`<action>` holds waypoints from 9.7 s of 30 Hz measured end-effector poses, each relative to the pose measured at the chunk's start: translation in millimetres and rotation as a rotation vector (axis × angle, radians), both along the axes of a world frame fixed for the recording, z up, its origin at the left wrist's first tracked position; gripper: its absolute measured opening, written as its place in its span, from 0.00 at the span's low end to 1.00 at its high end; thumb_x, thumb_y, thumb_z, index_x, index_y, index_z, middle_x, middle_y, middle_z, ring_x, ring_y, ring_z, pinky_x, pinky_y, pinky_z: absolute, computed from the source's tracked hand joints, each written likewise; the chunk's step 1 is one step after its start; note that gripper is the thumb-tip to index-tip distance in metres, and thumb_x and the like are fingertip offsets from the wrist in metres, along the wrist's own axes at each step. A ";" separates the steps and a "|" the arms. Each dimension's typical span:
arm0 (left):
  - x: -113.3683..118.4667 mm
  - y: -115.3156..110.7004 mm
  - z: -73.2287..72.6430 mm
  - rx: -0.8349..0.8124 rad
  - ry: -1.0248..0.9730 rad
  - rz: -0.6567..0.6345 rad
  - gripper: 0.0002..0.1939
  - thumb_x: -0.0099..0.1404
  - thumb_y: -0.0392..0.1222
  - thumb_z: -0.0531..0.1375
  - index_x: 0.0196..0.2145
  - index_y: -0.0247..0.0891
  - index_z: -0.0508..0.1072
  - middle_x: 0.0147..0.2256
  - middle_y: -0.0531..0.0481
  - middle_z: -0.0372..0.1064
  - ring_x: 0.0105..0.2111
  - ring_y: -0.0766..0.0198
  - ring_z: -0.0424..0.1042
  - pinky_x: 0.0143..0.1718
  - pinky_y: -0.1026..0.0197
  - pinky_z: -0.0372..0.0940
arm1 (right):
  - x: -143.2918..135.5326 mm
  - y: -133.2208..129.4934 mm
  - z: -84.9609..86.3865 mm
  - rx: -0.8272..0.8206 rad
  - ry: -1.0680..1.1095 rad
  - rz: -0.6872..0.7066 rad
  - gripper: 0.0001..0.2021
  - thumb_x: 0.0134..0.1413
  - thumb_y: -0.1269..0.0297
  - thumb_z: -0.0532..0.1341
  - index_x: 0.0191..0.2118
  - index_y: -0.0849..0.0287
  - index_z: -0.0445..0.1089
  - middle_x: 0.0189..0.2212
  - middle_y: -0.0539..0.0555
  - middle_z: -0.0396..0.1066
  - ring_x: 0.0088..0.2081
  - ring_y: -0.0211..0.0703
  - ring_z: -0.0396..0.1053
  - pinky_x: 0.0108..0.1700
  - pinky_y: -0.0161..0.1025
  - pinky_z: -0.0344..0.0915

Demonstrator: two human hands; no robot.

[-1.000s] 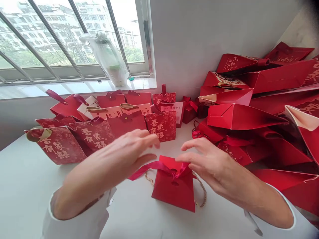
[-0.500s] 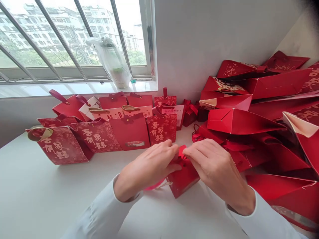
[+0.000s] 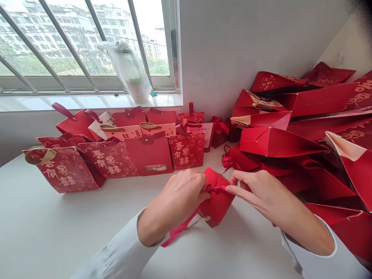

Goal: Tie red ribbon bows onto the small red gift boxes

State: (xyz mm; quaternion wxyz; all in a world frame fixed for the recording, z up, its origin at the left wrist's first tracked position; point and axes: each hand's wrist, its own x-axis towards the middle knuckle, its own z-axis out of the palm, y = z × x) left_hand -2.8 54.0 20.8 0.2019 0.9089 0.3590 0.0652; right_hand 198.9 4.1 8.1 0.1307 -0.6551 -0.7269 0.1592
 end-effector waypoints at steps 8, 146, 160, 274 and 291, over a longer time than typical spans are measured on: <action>-6.5 0.2 6.3 0.015 -0.049 0.046 0.11 0.66 0.37 0.47 0.25 0.38 0.51 0.23 0.56 0.54 0.23 0.68 0.50 0.26 0.63 0.48 | -0.6 -6.0 7.7 -0.015 0.149 0.019 0.05 0.58 0.66 0.53 0.37 0.51 0.64 0.19 0.44 0.61 0.19 0.37 0.60 0.22 0.33 0.53; -13.2 58.5 -11.8 -0.842 -0.212 -0.049 0.19 0.46 0.49 0.68 0.18 0.34 0.65 0.18 0.57 0.59 0.21 0.72 0.54 0.22 0.66 0.49 | -10.6 28.0 -19.2 0.056 0.391 -0.093 0.11 0.51 0.62 0.57 0.21 0.58 0.63 0.17 0.44 0.56 0.21 0.34 0.52 0.23 0.34 0.48; -11.1 51.1 -2.9 -0.650 -0.297 -0.192 0.11 0.52 0.49 0.67 0.24 0.37 0.79 0.30 0.49 0.71 0.33 0.64 0.65 0.33 0.66 0.61 | -8.8 26.8 -18.6 -0.006 0.431 -0.068 0.11 0.51 0.60 0.58 0.22 0.58 0.66 0.16 0.44 0.55 0.21 0.34 0.53 0.23 0.33 0.47; 17.5 29.1 -36.6 -0.628 -0.598 0.020 0.17 0.60 0.40 0.60 0.46 0.39 0.62 0.26 0.55 0.66 0.31 0.67 0.66 0.32 0.65 0.60 | -8.2 19.5 -8.2 -0.067 0.433 0.018 0.06 0.47 0.66 0.57 0.23 0.59 0.67 0.17 0.44 0.57 0.21 0.33 0.52 0.22 0.32 0.46; 13.6 20.4 -24.2 -0.291 -0.399 0.126 0.08 0.66 0.42 0.53 0.42 0.42 0.65 0.31 0.53 0.73 0.34 0.62 0.69 0.33 0.63 0.60 | -13.8 16.6 -11.0 -0.021 0.286 -0.058 0.07 0.49 0.65 0.57 0.22 0.57 0.65 0.16 0.45 0.59 0.21 0.34 0.55 0.23 0.33 0.46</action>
